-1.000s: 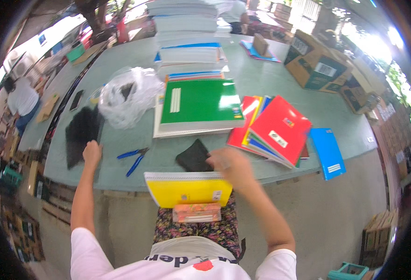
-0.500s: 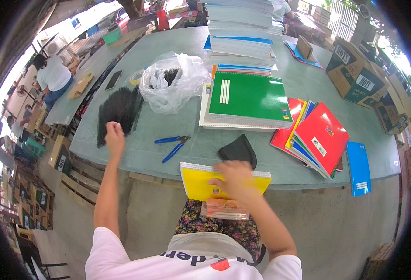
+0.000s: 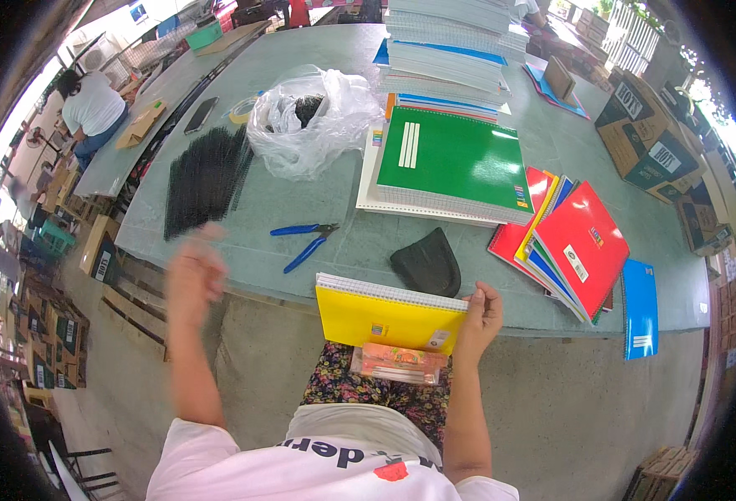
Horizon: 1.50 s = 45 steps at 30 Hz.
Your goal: The person binds spiral notebooks by hand, inserting metal coils through the punched holes and using pliers to trim and secure the ends.
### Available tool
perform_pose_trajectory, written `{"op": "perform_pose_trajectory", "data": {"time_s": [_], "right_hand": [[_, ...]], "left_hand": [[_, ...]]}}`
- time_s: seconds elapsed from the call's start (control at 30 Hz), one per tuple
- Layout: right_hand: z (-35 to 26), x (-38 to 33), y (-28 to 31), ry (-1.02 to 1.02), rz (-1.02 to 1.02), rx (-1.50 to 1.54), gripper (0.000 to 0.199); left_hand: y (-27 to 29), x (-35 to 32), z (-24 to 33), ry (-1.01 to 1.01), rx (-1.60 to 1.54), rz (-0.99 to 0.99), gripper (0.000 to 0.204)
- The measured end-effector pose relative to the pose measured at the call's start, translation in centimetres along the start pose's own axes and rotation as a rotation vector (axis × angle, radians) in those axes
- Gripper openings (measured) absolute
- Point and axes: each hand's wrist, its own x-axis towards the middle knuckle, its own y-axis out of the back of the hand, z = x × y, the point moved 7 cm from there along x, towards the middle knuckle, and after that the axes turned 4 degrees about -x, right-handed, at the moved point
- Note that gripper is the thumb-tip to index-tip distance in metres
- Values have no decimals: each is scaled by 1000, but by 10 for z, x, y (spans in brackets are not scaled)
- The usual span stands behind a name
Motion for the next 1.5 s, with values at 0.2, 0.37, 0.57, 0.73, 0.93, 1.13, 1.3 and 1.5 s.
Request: {"op": "perform_pose_trajectory", "data": {"time_s": [0.2,0.37,0.57,0.73,0.93,1.13,1.3,1.5], "right_hand": [[1,1,-4,12,-72,-24,15],[-93,-1,-24,622,-71,-713,19],[-92,-73,-152,889,-684,-757,29],[-69,-91,-138,953,-710,-628,32],[-84,-103,-129,1220,-624,-614,32],[-85,-103,-136,1105,-630,-662,31],[-79,-108,-129,1141,-691,-560,33],[-81,-108,-129,1193,-677,-562,33]], "left_hand": [[-124,-42,-110,-172,320,-468,72],[-73,-22,-91,-44,701,-452,43],[-63,-23,-72,-22,453,-340,31],[-51,-30,-85,-82,506,-335,30],[-56,-28,-87,-69,470,-328,30],[-62,-30,-83,-79,470,-346,30],[-63,-33,-81,-83,470,-326,30],[-90,-41,-68,-161,488,-455,31]]}}
